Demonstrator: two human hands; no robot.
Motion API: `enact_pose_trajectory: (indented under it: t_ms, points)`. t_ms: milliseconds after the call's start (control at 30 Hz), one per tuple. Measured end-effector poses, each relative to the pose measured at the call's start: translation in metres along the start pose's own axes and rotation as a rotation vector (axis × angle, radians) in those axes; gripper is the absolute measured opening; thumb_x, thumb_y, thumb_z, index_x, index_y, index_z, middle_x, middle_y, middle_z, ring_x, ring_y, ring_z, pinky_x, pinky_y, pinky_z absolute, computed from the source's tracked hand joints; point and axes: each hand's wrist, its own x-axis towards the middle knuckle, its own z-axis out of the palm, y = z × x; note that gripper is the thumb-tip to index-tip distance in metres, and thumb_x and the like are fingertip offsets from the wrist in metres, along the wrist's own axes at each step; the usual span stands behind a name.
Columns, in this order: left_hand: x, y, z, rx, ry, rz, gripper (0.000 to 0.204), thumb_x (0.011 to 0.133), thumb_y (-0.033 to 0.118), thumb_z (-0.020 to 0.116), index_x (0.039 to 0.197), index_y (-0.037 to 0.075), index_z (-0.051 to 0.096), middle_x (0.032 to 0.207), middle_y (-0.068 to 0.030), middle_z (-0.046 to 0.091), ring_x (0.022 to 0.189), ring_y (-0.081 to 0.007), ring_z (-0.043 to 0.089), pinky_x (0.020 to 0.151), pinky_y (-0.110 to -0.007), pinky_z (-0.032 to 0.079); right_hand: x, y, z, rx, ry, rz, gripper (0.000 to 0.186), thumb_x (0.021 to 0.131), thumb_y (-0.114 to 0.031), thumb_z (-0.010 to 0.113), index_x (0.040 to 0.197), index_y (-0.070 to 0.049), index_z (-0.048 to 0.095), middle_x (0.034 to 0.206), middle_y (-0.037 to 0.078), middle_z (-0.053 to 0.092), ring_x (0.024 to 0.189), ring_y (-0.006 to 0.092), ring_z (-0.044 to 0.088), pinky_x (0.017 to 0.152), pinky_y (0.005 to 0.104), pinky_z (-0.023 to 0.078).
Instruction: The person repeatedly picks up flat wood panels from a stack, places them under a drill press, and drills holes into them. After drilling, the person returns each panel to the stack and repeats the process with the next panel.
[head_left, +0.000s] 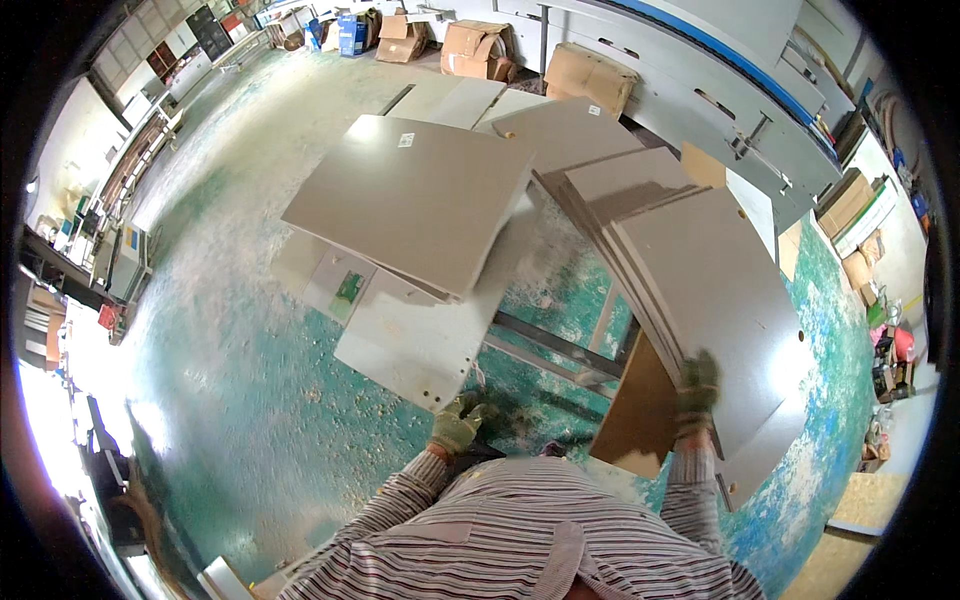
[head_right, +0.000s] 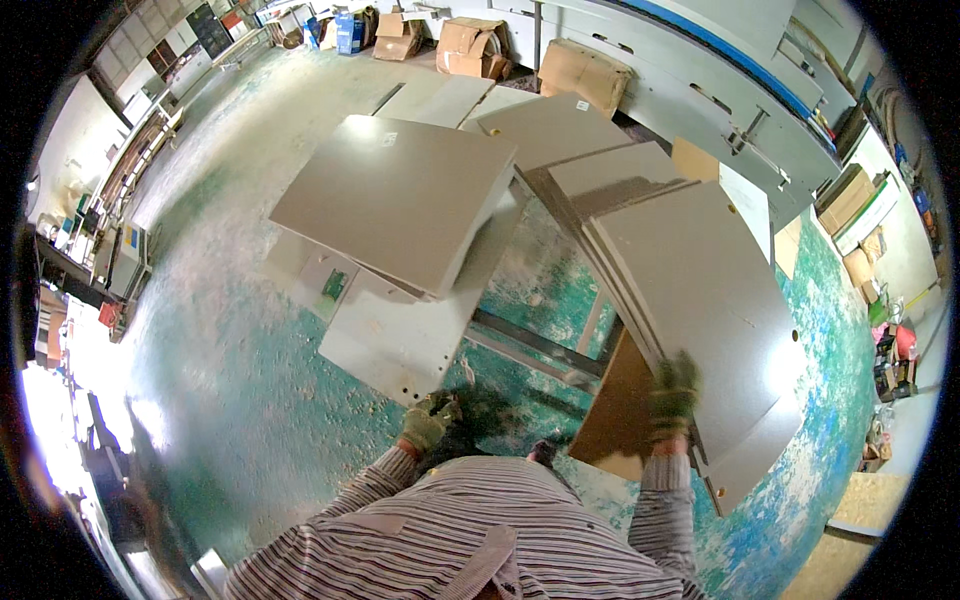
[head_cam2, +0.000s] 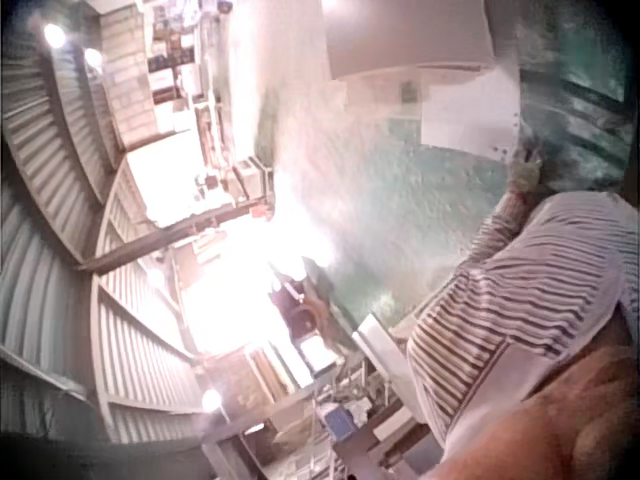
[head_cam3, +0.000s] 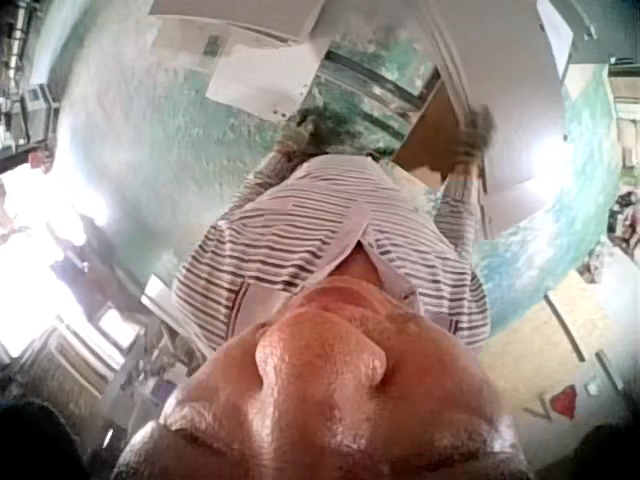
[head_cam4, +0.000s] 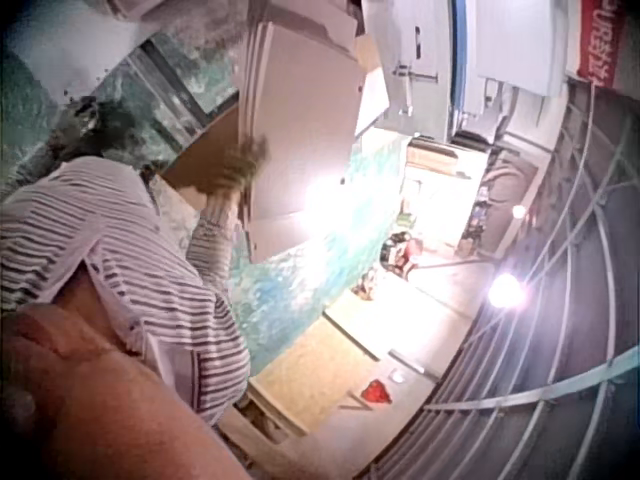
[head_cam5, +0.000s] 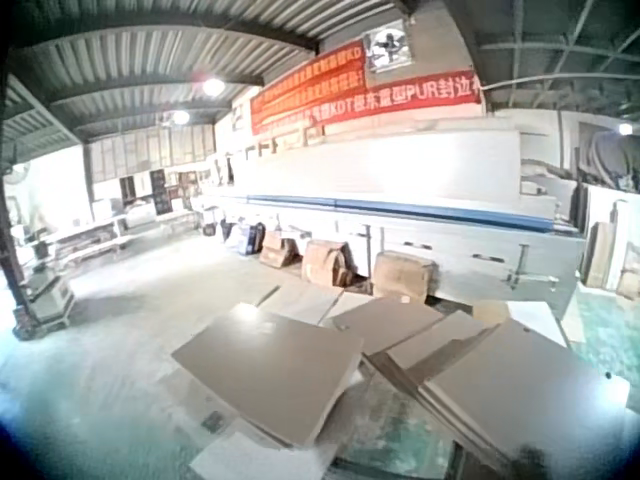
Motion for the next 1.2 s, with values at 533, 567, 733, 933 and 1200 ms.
enact_pose_trajectory:
  t_ms: [533,567,733,933,1200]
  points:
    - [0.076,-0.012,-0.232,-0.148,0.242,-0.258,0.056,0.09,0.032,0.073,0.134,0.001,0.058,0.125,-0.0212,0.066,0.114,-0.0294,0.066,0.097,-0.038,0.053,-0.045,0.243,0.444,-0.722,-0.435,0.8,0.035,0.093,-0.043,0.065,0.107,-0.011,0.066,0.087,0.008,0.068,0.064,0.0207,0.065,0.042,0.0344,0.053]
    - [0.077,-0.016,-0.234,-0.227,0.241,-0.249,0.056,0.091,0.033,0.072,0.135,0.001,0.056,0.127,-0.0215,0.065,0.116,-0.0291,0.065,0.096,-0.038,0.053,-0.049,0.241,0.436,-0.724,-0.499,0.839,0.033,0.094,-0.042,0.064,0.107,-0.011,0.067,0.088,0.008,0.069,0.066,0.0212,0.066,0.045,0.0357,0.054]
    - [0.088,0.004,-0.222,-0.887,0.204,-0.314,0.047,0.094,0.031,0.07,0.131,0.004,0.058,0.12,-0.0136,0.067,0.103,-0.0241,0.066,0.089,-0.039,0.055,-0.101,0.225,0.381,-1.755,-1.327,-0.298,0.026,0.095,-0.02,0.056,0.116,-0.012,0.069,0.111,0.011,0.072,0.095,0.0297,0.07,0.08,0.0422,0.055]
    - [0.063,0.03,-0.178,-1.741,0.26,-0.321,0.046,0.098,0.037,0.062,0.132,0.007,0.053,0.12,-0.0125,0.066,0.109,-0.0315,0.064,0.098,-0.049,0.052,-0.198,0.221,0.274,-1.074,-1.706,0.303,0.042,0.098,-0.021,0.051,0.138,-0.008,0.054,0.138,0.018,0.056,0.124,0.0312,0.056,0.1,0.0424,0.048]
    - [-0.015,0.006,-0.187,-1.468,0.151,-0.218,0.042,0.103,0.029,0.054,0.133,0.0,0.054,0.128,-0.0171,0.063,0.12,-0.0326,0.059,0.105,-0.05,0.047,-0.211,0.128,0.294,-0.838,-1.774,-0.459,0.034,0.097,-0.031,0.052,0.123,-0.014,0.064,0.116,0.011,0.064,0.105,0.0288,0.063,0.091,0.0423,0.052]
